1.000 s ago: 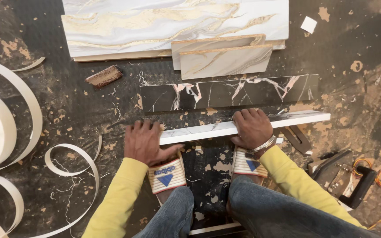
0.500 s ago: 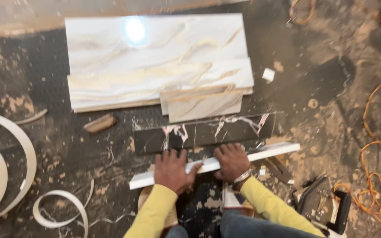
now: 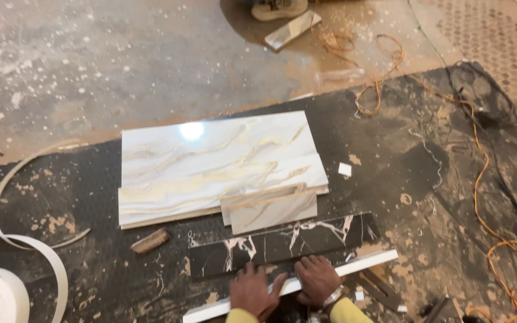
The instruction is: The person sits on the floor and applies white edge banding tape to the edges of laminated boards. They align the tape along a board edge, press it with a hand-held iron to heat-activate the adhesive, then press and run fingers along the taped edge to secure it, working on multiple board edges.
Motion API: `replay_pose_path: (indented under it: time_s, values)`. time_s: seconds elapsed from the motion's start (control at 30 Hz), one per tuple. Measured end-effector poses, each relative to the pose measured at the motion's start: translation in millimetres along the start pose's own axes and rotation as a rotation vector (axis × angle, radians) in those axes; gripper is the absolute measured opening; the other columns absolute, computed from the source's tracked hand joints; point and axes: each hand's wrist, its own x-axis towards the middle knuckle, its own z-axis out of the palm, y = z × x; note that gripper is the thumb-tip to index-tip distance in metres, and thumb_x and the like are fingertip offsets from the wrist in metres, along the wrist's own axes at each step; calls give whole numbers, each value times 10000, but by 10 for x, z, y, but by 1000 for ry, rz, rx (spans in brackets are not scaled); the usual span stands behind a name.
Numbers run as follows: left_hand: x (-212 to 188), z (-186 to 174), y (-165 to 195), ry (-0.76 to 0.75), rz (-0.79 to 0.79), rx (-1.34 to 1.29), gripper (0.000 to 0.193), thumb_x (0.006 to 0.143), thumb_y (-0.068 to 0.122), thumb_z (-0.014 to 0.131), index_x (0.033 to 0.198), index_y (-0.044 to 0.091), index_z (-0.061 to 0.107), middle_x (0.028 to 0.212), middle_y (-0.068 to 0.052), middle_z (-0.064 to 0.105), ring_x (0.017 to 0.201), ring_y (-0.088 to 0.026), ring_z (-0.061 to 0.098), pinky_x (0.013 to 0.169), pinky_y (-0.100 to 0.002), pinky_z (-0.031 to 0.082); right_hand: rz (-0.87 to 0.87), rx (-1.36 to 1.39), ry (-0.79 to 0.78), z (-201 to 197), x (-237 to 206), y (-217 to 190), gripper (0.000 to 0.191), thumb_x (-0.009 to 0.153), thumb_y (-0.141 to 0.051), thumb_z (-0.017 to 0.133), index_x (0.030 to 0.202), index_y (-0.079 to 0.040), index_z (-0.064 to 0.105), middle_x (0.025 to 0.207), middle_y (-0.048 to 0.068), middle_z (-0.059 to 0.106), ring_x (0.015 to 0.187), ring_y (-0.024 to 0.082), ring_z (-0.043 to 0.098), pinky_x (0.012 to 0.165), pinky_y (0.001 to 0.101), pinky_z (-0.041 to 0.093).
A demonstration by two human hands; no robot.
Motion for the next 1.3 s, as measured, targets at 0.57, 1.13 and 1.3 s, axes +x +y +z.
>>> replay_pose_path:
  time_s: [0.57, 1.13, 1.3]
  values:
    - [-228, -301, -1397, -169, -195, 210, 786, 906, 778, 229, 1389, 241, 539, 1270, -98, 541, 1265, -266, 601, 1059, -564, 482, 65, -26, -153, 343, -19, 76, 453, 652, -325, 807, 952, -61, 595, 932, 107, 596, 911, 279, 582, 850, 427, 470]
    - [-86, 24, -415, 10, 178, 169, 998, 872, 888, 279, 1443, 87, 442, 1317, -218, 514, 1270, -364, 469, 1065, -591, 350, 100, -37, -136, 273, -22, 21, 527, 581, -371, 813, 957, -73, 595, 947, 118, 594, 956, 312, 578, 886, 449, 462]
    - [53, 168, 142, 231, 401, 82, 971, 924, 844, 318, 1393, 13, 498, 1276, -262, 528, 1222, -428, 475, 1024, -650, 341, 22, -44, 73, 240, -29, 10, 440, 638, -371, 766, 911, -79, 582, 914, 120, 597, 934, 319, 592, 812, 448, 461]
